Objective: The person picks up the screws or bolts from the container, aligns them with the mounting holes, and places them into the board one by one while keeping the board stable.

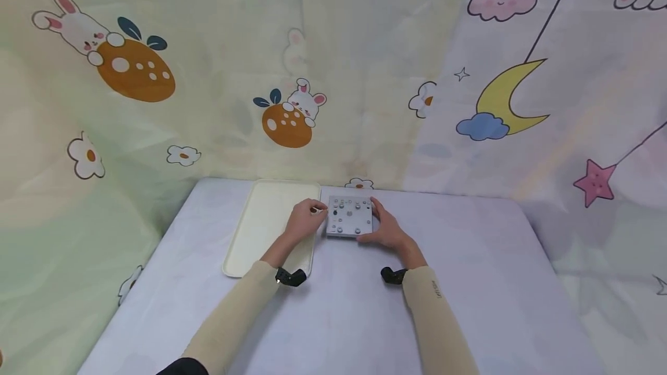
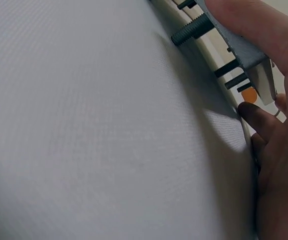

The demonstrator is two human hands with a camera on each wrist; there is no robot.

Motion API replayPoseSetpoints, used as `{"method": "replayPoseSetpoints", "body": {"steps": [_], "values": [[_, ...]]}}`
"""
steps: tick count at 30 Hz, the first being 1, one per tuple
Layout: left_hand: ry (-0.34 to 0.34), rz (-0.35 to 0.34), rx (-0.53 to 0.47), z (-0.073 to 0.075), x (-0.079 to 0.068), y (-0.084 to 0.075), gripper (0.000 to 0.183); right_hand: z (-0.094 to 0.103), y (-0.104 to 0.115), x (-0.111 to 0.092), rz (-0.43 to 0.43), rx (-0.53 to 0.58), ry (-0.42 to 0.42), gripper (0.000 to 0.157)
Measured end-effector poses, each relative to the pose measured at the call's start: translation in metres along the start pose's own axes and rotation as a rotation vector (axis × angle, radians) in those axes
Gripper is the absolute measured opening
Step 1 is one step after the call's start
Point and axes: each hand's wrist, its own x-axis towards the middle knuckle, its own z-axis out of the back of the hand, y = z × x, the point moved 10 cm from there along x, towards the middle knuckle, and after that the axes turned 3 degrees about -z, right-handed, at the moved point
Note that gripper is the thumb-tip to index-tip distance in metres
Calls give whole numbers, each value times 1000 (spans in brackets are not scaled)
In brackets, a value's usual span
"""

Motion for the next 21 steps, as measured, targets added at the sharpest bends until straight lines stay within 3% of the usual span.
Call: {"method": "replayPoseSetpoints", "body": {"steps": [4,8,13,17,21], "values": [[23,2,32,12,-24,11,21,4,-4,1,2,15,1,130],[36,-11,75,24,-57,23,19,4,-11,0,-9,1,17,131],[-13,-91,179,46,-93,31,21,10,-13,-6,-12,-13,-18,132],[-80,-127,280,72,-107,34,22,13,-13,-10,-27,-40,-29,132],[-94,-109,356,96,-114,45,26,17,-9,-18,-43,-117,-12,123]]}}
